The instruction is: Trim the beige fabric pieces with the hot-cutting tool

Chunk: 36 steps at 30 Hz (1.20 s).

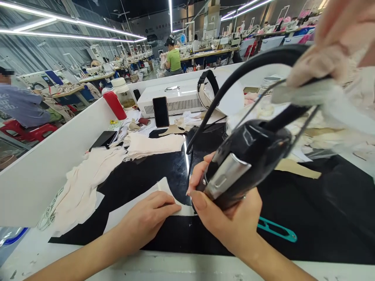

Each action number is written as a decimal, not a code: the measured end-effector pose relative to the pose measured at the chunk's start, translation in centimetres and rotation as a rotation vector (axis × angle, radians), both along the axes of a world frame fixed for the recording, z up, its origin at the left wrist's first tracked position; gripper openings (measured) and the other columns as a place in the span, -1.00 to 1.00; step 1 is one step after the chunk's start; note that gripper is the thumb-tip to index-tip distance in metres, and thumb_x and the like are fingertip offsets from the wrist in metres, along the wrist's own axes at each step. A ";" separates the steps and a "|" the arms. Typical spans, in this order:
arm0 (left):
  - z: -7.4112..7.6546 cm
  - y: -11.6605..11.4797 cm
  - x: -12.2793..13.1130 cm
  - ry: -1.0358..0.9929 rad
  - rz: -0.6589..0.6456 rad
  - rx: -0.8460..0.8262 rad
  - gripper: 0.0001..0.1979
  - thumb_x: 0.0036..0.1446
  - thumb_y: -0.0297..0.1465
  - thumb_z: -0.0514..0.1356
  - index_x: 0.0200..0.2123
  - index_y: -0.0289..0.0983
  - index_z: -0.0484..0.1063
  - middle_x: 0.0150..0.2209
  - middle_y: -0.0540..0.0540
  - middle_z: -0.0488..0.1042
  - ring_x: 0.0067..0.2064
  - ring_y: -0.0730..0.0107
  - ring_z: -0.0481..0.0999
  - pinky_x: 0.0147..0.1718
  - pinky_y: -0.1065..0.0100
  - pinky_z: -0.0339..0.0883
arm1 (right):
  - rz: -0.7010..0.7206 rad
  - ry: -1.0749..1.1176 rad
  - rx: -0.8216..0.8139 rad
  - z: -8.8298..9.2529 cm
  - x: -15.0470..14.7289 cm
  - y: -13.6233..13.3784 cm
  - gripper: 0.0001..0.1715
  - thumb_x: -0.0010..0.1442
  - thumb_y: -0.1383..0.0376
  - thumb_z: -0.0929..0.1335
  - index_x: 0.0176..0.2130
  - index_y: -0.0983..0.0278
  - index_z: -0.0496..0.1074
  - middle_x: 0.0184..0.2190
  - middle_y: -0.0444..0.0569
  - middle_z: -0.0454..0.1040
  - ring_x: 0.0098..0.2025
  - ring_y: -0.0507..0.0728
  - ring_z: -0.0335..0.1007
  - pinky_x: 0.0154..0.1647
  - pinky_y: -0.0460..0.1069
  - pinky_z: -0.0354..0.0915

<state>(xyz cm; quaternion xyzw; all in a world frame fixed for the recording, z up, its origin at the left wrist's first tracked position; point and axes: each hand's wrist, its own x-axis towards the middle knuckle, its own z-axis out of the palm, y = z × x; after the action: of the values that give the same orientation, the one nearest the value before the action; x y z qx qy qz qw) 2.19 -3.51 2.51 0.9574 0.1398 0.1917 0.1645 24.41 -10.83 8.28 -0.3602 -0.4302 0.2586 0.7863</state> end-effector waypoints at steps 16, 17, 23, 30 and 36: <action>-0.7 -0.3 0.0 -0.019 -0.024 0.022 -0.51 0.45 -0.77 0.06 0.22 -0.26 0.54 0.04 -0.17 0.65 0.08 0.23 0.66 0.14 0.29 0.66 | 0.065 0.043 -0.004 -0.8 -1.1 2.3 -0.49 0.28 0.02 0.73 0.06 0.04 0.58 -0.34 -0.23 0.62 -0.44 0.11 0.56 -0.38 0.05 0.57; -0.6 -0.4 0.0 -0.014 -0.016 0.029 -0.52 0.45 -0.77 0.05 0.21 -0.26 0.54 0.03 -0.16 0.64 0.06 0.23 0.65 0.13 0.30 0.66 | 0.062 0.039 -0.008 -0.8 -1.1 2.3 -0.51 0.30 0.04 0.72 0.06 0.04 0.57 -0.34 -0.23 0.62 -0.44 0.11 0.56 -0.37 0.05 0.56; -0.4 -0.7 0.0 -0.006 0.051 0.099 -0.59 0.52 -0.71 0.04 0.14 -0.24 0.58 0.02 -0.18 0.58 0.00 0.23 0.60 0.03 0.31 0.65 | 0.015 0.029 -0.010 -0.3 -1.4 2.8 -0.53 0.28 0.05 0.71 0.02 0.07 0.57 -0.38 -0.20 0.60 -0.47 0.13 0.54 -0.41 0.08 0.56; -0.8 -0.9 0.0 -0.026 0.078 0.092 -0.61 0.52 -0.69 0.10 0.14 -0.24 0.62 0.09 -0.22 0.57 0.04 0.19 0.59 0.10 0.27 0.65 | 0.026 0.011 -0.017 -0.6 -1.7 3.3 -0.53 0.30 0.05 0.70 0.04 0.06 0.55 -0.35 -0.21 0.61 -0.47 0.14 0.56 -0.42 0.08 0.58; -0.8 -1.0 -0.1 -0.039 0.109 0.061 -0.57 0.46 -0.72 0.14 0.12 -0.19 0.64 0.16 -0.23 0.54 0.11 0.15 0.59 0.19 0.20 0.64 | 0.031 0.062 0.024 -0.1 -1.8 3.9 -0.50 0.21 0.04 0.76 -0.04 0.08 0.59 -0.40 -0.23 0.60 -0.50 0.11 0.55 -0.45 0.04 0.55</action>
<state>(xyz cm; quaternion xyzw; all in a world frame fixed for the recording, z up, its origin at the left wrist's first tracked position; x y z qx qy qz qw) 2.13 -4.48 1.67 0.9491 0.1826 0.2230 0.1272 22.59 -6.90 8.16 -0.3358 -0.4141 0.2767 0.7995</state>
